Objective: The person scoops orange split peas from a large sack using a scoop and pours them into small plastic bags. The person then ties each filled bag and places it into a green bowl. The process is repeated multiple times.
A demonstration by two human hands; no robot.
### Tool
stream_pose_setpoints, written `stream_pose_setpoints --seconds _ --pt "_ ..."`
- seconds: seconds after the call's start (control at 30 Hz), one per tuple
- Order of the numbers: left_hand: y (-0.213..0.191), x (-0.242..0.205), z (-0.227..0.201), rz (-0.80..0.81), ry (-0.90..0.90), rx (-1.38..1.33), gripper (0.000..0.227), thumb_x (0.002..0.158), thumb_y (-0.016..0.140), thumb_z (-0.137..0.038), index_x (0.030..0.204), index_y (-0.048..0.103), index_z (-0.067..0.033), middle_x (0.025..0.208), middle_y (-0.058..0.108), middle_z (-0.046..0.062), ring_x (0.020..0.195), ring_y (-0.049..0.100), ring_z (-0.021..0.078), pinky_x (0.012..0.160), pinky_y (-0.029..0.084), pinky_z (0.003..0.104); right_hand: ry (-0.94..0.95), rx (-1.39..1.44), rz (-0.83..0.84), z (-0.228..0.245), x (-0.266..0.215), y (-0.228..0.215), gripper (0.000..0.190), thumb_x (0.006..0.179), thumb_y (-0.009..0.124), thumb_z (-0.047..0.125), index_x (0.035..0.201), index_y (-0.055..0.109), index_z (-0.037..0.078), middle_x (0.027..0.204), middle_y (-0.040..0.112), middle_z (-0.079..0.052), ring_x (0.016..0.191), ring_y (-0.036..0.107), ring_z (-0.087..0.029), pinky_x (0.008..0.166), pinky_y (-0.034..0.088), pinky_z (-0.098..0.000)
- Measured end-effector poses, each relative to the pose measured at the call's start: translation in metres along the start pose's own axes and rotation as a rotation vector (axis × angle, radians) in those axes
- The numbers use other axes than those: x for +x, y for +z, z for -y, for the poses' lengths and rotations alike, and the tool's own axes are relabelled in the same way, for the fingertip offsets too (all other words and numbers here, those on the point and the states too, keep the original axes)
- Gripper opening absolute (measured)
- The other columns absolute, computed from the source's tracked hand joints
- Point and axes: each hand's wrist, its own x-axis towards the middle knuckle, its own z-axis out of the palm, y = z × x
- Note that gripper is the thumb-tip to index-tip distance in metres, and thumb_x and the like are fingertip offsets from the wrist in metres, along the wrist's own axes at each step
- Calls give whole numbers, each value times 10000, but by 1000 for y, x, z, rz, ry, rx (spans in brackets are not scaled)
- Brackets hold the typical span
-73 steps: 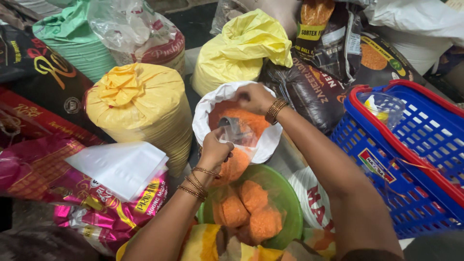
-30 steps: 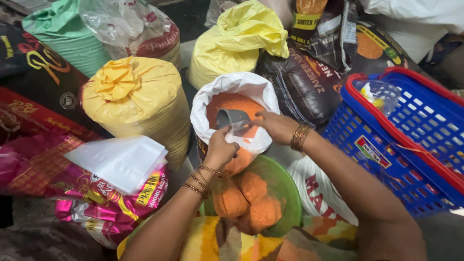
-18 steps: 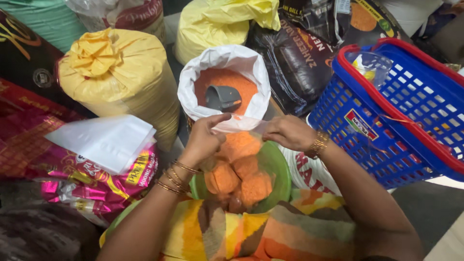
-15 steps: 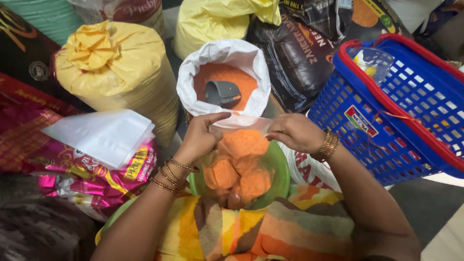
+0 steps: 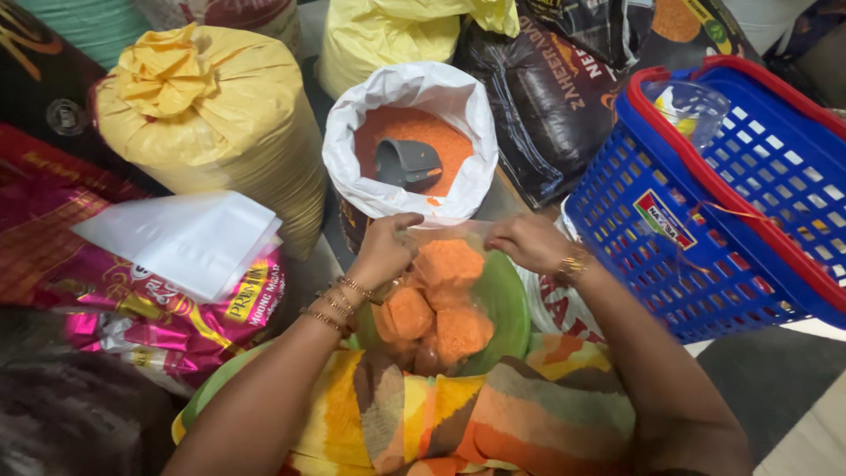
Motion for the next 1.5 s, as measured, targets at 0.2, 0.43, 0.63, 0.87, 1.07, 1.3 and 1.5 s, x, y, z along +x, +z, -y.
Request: stream_pose_setpoints --seconds 0.2,0.43,0.63,0.87,1.07,1.3,1.5 --pt "22 27 45 111 -60 400 567 755 612 -28 1307 693 -129 930 734 262 823 724 339 766 562 409 199 -152 103 -25 17 85 366 838 705 208 1199 698 154 1171 686 -109 1112 642 -325 892 530 -456" --pt "19 43 61 -208 324 461 378 755 690 -67 1131 713 -31 1134 700 244 1071 657 419 947 516 467 165 -29 -16 0 14 76 565 829 714 177 1365 536 156 1280 600 -121 1174 594 -349 918 511 -462" --pt "-69 28 55 -402 106 845 235 866 657 -116 1084 740 -91 1099 720 194 1028 679 386 912 534 490 62 -37 -183 48 14 33 620 812 680 130 1402 489 133 1327 565 -131 1152 606 -364 875 522 -461" --pt "-190 8 135 -400 -222 1368 474 863 710 -372 1134 689 16 1288 622 242 1277 547 401 1007 476 524 -244 -271 -194 118 0 9 331 781 687 181 1094 625 94 1138 644 -140 1034 642 -347 819 531 -453" --pt "-214 -24 179 -250 -427 1515 892 887 666 -489 1527 356 50 1600 304 330 1477 276 500 1113 363 585 -157 -209 107 172 -21 18 270 896 684 250 1134 631 133 961 677 -83 946 660 -318 764 511 -461" --pt "-184 -17 185 -257 -296 1583 319 940 611 -244 1133 754 -33 1230 670 278 1146 633 522 918 507 650 -138 -252 139 159 7 39 283 852 722 285 1094 649 156 959 688 -67 938 674 -309 760 520 -464" --pt "-167 -6 187 -52 -324 1528 185 879 643 -146 985 795 -143 968 785 89 904 772 319 813 560 628 -97 -236 203 146 6 42 278 864 721 264 1103 644 147 978 686 -78 945 670 -325 754 532 -465"
